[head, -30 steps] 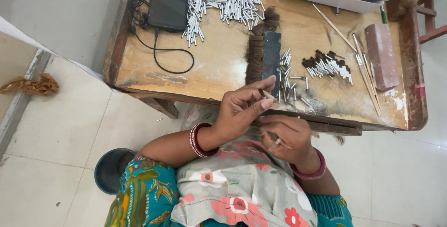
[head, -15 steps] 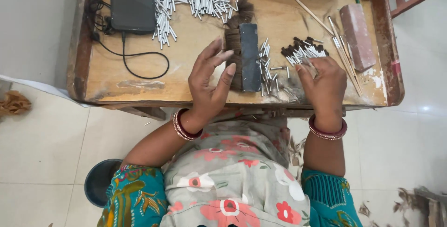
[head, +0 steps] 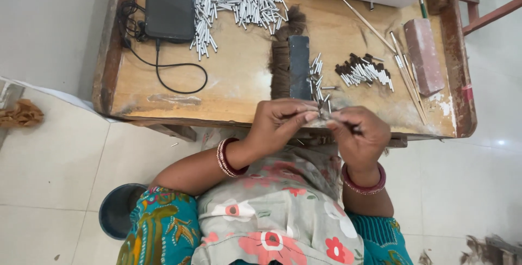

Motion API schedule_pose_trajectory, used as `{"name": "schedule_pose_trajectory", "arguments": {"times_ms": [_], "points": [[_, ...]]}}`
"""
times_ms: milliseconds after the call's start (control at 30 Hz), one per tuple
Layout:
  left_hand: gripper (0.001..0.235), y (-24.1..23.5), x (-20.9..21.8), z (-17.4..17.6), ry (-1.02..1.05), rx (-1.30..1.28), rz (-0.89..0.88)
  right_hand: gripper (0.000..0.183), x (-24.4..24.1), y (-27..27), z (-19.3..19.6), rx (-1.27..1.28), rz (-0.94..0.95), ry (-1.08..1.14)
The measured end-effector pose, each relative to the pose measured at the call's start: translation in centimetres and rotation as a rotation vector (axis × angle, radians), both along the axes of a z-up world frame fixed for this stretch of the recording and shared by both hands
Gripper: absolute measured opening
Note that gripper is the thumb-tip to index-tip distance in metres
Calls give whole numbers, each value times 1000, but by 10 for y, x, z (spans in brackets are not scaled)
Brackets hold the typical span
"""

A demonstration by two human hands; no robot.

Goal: The person sits at a workbench assembling small brushes. They pick up a metal ferrule, insert a tuft of bristle hair into it, press and shape the tuft, and place the finished brush aside, repeating the process with components from piles on the table and placing completed brushes into a box.

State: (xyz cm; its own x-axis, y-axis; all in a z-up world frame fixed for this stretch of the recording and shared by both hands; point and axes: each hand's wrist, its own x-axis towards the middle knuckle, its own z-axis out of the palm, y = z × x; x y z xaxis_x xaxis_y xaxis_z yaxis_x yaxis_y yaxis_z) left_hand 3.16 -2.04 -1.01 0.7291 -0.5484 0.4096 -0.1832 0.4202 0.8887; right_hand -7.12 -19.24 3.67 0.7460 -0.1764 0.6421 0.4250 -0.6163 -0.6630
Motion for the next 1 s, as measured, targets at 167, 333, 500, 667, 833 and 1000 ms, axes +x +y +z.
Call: {"name": "schedule_pose_trajectory", "arguments": {"times_ms": [167,333,500,667,833,1000], "points": [[16,-3,-12,-16,364,-170,-299,20,-7,19,-11,-33,75,-78],[19,3,-10,3,523,-218,-287,42,-13,28,4,-10,-19,62],[15,-1,-7,-10,429,-302,-6,21,-12,39,5,-305,-196,-35],[12,-1,-11,-9,362,-294,54,13,-7,41,-4,-378,-282,-136],[12,-3,-14,-14,329,-284,61,13,-8,45,-5,-404,-305,-146],[12,-3,-20,-8,306,-255,56,11,-5,51,-8,-441,-326,-187]]}}
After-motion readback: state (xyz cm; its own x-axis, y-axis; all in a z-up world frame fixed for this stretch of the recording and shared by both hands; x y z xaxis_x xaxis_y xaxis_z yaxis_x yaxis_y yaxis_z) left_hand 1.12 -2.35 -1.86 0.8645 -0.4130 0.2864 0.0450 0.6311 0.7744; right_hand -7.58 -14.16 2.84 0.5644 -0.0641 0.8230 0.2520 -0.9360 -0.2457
